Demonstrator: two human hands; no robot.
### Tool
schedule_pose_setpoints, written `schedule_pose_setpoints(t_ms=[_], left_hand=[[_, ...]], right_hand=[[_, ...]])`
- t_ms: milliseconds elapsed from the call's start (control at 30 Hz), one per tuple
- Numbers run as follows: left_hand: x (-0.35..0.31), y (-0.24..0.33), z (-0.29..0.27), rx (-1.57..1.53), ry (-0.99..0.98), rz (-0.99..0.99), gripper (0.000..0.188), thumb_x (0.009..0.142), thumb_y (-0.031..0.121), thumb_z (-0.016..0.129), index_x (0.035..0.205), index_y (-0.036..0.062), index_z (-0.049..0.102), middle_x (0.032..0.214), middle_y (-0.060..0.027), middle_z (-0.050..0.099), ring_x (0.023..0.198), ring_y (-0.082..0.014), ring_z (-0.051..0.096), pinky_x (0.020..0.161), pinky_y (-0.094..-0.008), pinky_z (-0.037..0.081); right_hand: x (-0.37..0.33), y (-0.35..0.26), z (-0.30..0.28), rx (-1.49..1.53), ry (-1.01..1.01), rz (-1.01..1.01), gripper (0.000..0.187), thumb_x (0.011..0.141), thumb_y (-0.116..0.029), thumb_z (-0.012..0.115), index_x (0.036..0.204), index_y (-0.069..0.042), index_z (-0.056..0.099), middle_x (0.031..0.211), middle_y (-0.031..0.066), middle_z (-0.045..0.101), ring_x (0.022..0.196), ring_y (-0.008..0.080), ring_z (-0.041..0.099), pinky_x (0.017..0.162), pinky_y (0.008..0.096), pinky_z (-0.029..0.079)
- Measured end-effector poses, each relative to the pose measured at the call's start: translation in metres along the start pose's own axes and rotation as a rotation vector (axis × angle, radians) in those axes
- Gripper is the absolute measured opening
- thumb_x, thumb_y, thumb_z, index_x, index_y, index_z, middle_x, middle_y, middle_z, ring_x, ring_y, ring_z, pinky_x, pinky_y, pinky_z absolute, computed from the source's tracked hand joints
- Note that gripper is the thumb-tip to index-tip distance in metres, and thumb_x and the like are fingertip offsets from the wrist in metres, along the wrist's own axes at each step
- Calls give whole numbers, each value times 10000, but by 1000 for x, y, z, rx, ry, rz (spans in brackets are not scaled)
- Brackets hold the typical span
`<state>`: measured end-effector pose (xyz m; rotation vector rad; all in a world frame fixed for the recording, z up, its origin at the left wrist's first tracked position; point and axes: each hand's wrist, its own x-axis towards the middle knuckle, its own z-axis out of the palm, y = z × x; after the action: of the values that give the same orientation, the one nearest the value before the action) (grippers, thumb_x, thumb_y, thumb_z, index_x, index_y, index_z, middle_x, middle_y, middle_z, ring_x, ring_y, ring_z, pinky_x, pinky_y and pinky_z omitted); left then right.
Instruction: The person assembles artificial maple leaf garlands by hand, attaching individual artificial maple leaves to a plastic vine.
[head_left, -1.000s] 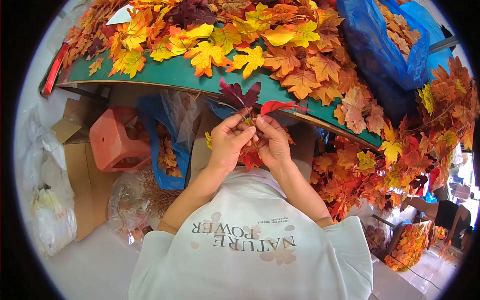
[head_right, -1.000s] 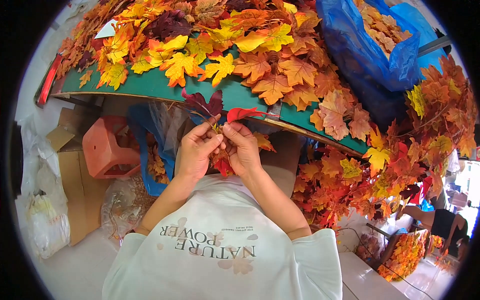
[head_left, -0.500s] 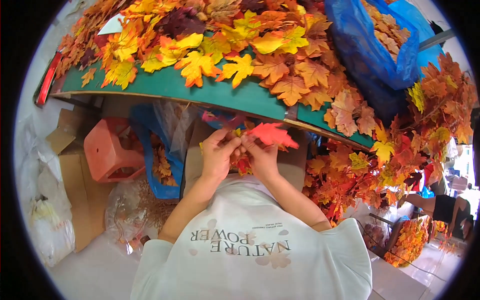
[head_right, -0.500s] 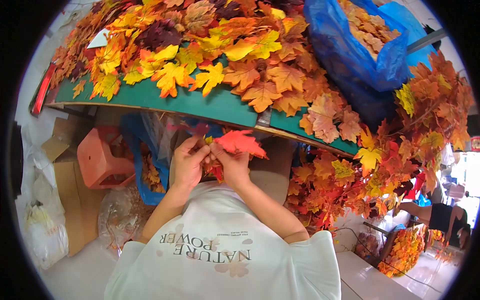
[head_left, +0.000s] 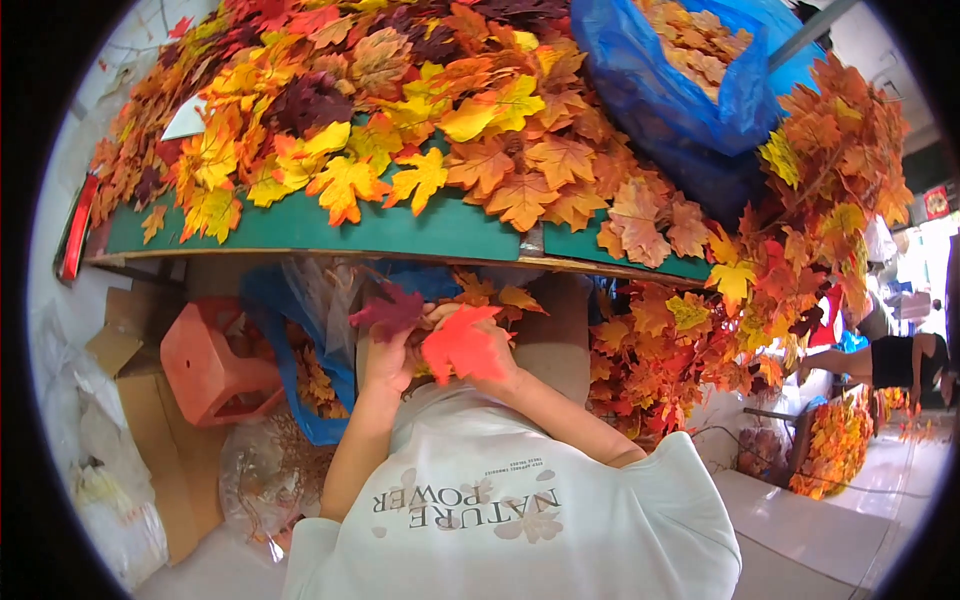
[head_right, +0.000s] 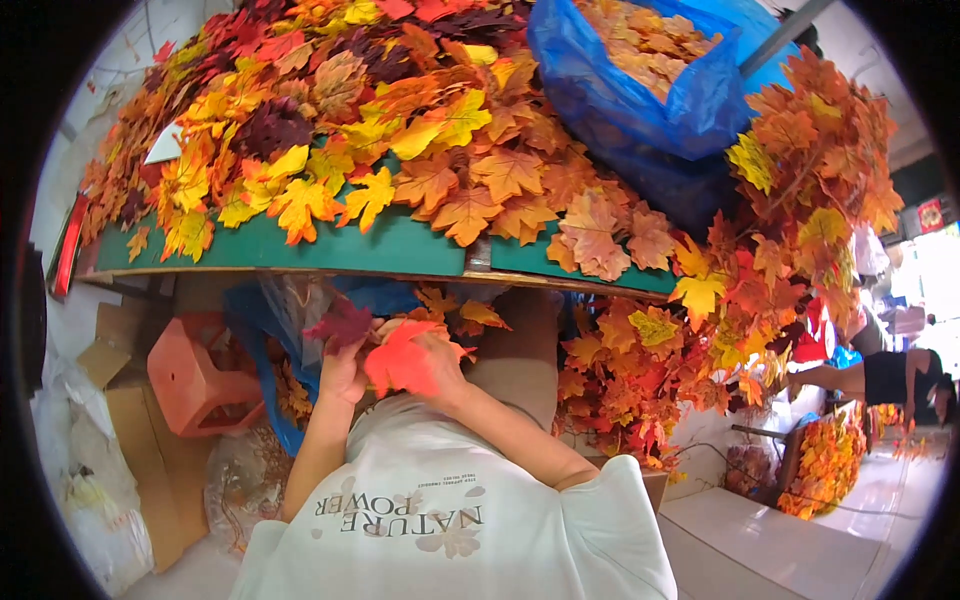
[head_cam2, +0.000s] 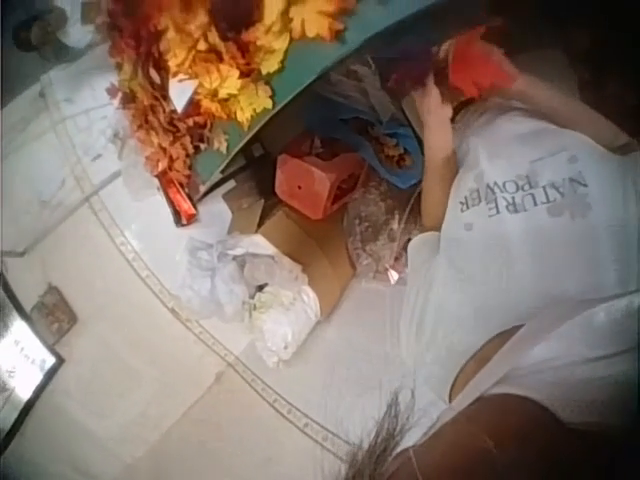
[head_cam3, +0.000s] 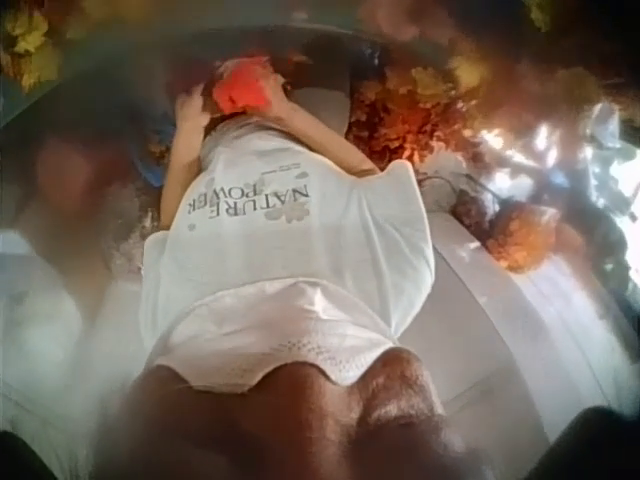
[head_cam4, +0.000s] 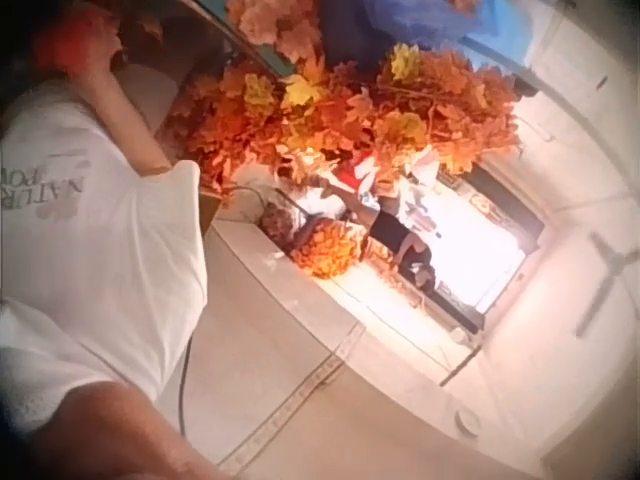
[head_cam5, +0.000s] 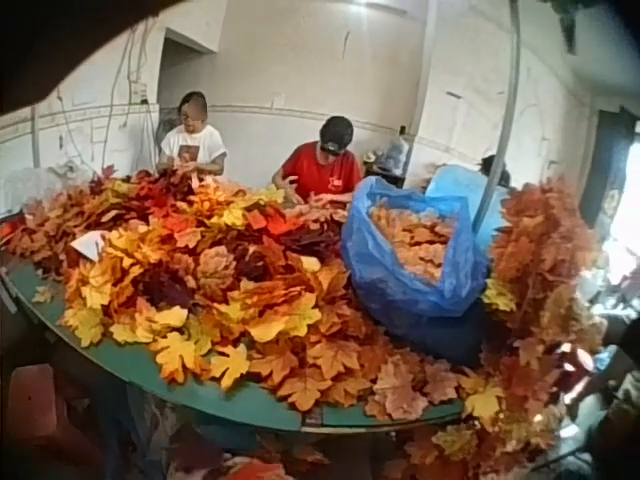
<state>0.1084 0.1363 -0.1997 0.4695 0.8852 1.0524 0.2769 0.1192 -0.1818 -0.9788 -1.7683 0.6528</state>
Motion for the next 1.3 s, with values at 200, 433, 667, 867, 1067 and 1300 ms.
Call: schedule_pose_setpoints(t_ms=[200, 433, 667, 867, 1067, 1300], left_hand=[[-8, 4, -37, -200, -191, -97, 605, 651, 210, 752, 1162, -21, 526, 1066, -131, 608, 938, -253, 608, 830, -374, 519], [3, 31, -45, 130, -368, -280, 371, 678, 5, 696, 1035, -19, 601, 949, -121, 640, 858, -262, 641, 800, -357, 529], [22, 34, -37, 448, -331, -199, 106, 800, -50, 608, 894, -3, 622, 878, -96, 651, 821, -190, 636, 750, -297, 514], [41, 1, -41, 251, 88, -267, 91, 869, 1, 559, 954, 8, 587, 833, -56, 618, 740, -142, 601, 678, -248, 485], [28, -23, -50, 183, 232, 326, 158, 894, 53, 550, 1048, 18, 543, 784, -51, 573, 660, -127, 548, 611, -240, 468], [-9, -8, -36, -36, 23, -2, 147, 879, 76, 591, 1012, 28, 549, 798, -63, 577, 660, -143, 558, 623, -259, 476]], right_hand=[[6, -23, -18, -358, -124, -363, 316, 699, -125, 633, 998, -43, 572, 1079, 92, 605, 758, 230, 614, 615, 306, 503], [-6, -7, -16, -522, -344, -833, 259, 719, -210, 556, 932, -69, 596, 1023, 53, 602, 789, 147, 574, 632, 269, 480], [-15, 5, 1, -772, -570, -767, 259, 744, -239, 528, 889, -46, 621, 927, 49, 605, 877, 205, 548, 752, 296, 448], [-36, 12, 35, -1115, -657, -531, 354, 789, -257, 509, 1016, -27, 654, 1097, 103, 609, 1055, 296, 515, 883, 391, 412], [18, -25, -79, -564, -208, -428, 342, 767, -161, 549, 1076, -24, 602, 1129, 118, 592, 1031, 277, 567, 863, 389, 468], [48, 3, -269, -1526, 116, -11, 328, 745, -92, 579, 1072, -88, 600, 1045, 87, 573, 977, 256, 567, 812, 345, 489]])
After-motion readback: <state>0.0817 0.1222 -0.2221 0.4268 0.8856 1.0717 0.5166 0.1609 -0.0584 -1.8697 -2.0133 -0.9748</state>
